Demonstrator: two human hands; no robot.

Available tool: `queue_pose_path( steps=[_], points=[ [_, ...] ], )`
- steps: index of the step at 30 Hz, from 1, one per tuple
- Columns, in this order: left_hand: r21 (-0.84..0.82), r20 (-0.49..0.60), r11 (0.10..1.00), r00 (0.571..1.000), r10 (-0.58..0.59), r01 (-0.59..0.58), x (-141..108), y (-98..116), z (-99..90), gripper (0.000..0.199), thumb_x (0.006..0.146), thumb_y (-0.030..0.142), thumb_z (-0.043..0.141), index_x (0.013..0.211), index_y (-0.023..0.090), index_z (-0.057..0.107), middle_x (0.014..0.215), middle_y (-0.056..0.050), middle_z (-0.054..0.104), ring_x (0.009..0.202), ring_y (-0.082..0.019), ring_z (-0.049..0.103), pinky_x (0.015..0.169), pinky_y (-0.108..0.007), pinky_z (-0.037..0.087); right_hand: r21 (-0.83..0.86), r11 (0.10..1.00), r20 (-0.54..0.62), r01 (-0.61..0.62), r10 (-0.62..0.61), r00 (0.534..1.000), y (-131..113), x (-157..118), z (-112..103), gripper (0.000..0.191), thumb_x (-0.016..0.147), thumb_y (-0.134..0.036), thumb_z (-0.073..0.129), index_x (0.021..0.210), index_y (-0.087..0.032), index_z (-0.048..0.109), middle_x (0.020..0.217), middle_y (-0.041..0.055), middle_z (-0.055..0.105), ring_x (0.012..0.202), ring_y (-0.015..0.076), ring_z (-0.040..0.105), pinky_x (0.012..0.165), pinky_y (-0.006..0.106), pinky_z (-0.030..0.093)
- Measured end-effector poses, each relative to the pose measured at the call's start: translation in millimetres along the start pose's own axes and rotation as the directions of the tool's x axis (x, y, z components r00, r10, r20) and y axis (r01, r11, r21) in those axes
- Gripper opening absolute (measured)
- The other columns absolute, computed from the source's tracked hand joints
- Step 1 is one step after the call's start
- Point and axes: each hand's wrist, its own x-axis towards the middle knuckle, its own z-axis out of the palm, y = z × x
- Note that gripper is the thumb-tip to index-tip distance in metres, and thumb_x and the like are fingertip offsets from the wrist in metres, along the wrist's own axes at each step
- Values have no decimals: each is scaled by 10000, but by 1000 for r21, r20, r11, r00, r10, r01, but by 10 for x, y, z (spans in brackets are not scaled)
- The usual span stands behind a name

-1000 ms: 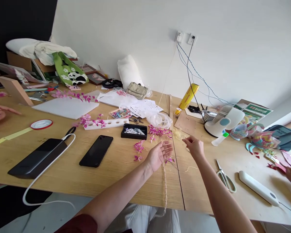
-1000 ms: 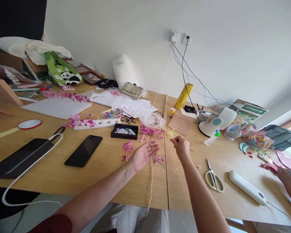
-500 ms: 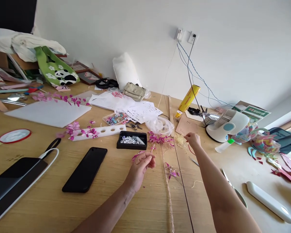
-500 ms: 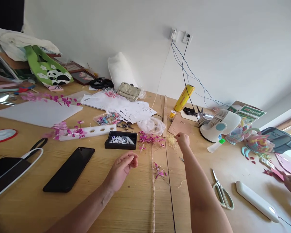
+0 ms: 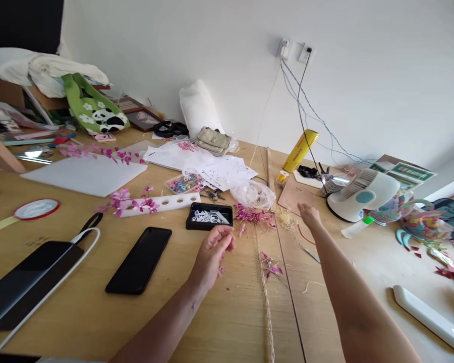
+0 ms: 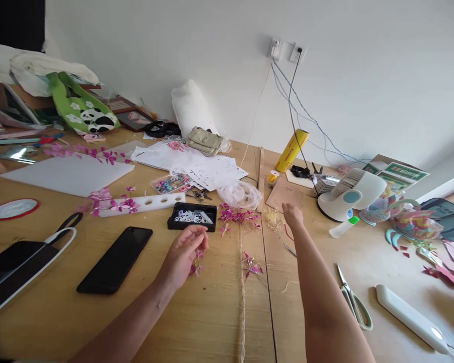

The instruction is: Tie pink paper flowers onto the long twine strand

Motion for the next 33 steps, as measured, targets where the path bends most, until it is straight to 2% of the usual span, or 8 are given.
queue_pose_path(
  steps=[4, 6, 9, 14, 19, 25, 29, 33],
  points=[
    [36, -34, 989, 989, 143, -142, 98, 119, -163, 143, 737, 299, 609, 777, 169, 567, 683, 4, 543, 625, -81, 479, 632, -207, 392, -1, 1000, -39, -26, 25, 999, -106, -190, -42, 331, 767, -254, 441, 978, -130, 664, 903, 139, 682, 825, 231, 611, 707, 308, 415],
    [95, -17, 978, 982, 190, -188, 132, 156, -270, 183, 747, 324, 593, 687, 156, 554, 673, -2, 539, 633, -83, 477, 642, -209, 392, 21, 997, -69, 73, -71, 995, -201, -351, -55, 302, 755, -272, 466, 931, -157, 683, 861, 111, 695, 806, 228, 613, 704, 310, 419],
    [303, 59, 932, 980, 192, -201, 143, 193, -424, 278, 784, 387, 516, 643, 150, 547, 681, -17, 538, 661, -104, 477, 663, -226, 390, 71, 975, 47, 212, -216, 975, -371, -692, -78, 251, 736, -289, 492, 849, -189, 692, 775, 70, 702, 737, 215, 621, 670, 304, 427],
    [742, 197, 628, 972, 127, -232, 71, 207, -594, 244, 805, 363, 464, 714, 158, 560, 654, 3, 516, 643, -117, 448, 610, -224, 337, 209, 904, 289, 373, -421, 860, -628, -1363, -25, 212, 718, -234, 488, 800, -219, 683, 746, 39, 704, 694, 195, 631, 638, 283, 443],
    [903, 220, 365, 974, 55, -225, -46, 51, -650, 361, 833, 400, 417, 604, 156, 553, 543, 18, 472, 539, -107, 401, 548, -236, 263, 371, 852, 435, 370, -512, 741, -888, -1850, 168, 205, 739, -251, 479, 776, -216, 677, 658, 16, 677, 579, 161, 601, 552, 250, 418],
    [924, 149, 356, 989, -4, -138, -84, -251, -622, 271, 719, 427, 581, 630, 172, 605, 578, 4, 564, 542, -123, 455, 533, -237, 278, 449, 830, 492, 332, -540, 683, -1235, -2054, 405, 186, 728, -209, 485, 745, -217, 670, 598, -4, 648, 556, 147, 578, 529, 235, 384],
    [934, 144, 331, 990, 2, -137, -57, -354, -608, 202, 714, 339, 585, 605, 172, 617, 600, -10, 586, 577, -131, 480, 550, -240, 286, 440, 847, 478, 299, -503, 720, -1399, -2095, 542, 180, 742, -221, 481, 712, -197, 656, 553, 8, 625, 506, 139, 543, 503, 233, 349],
    [923, 133, 362, 991, 9, -127, -52, -323, -628, 159, 725, 224, 516, 620, 161, 616, 584, 3, 563, 571, -119, 464, 561, -234, 298, 427, 866, 475, 259, -459, 751, -1489, -2124, 690, 271, 765, -387, 491, 644, -189, 632, 524, 17, 598, 474, 135, 496, 460, 234, 293]
  ],
)
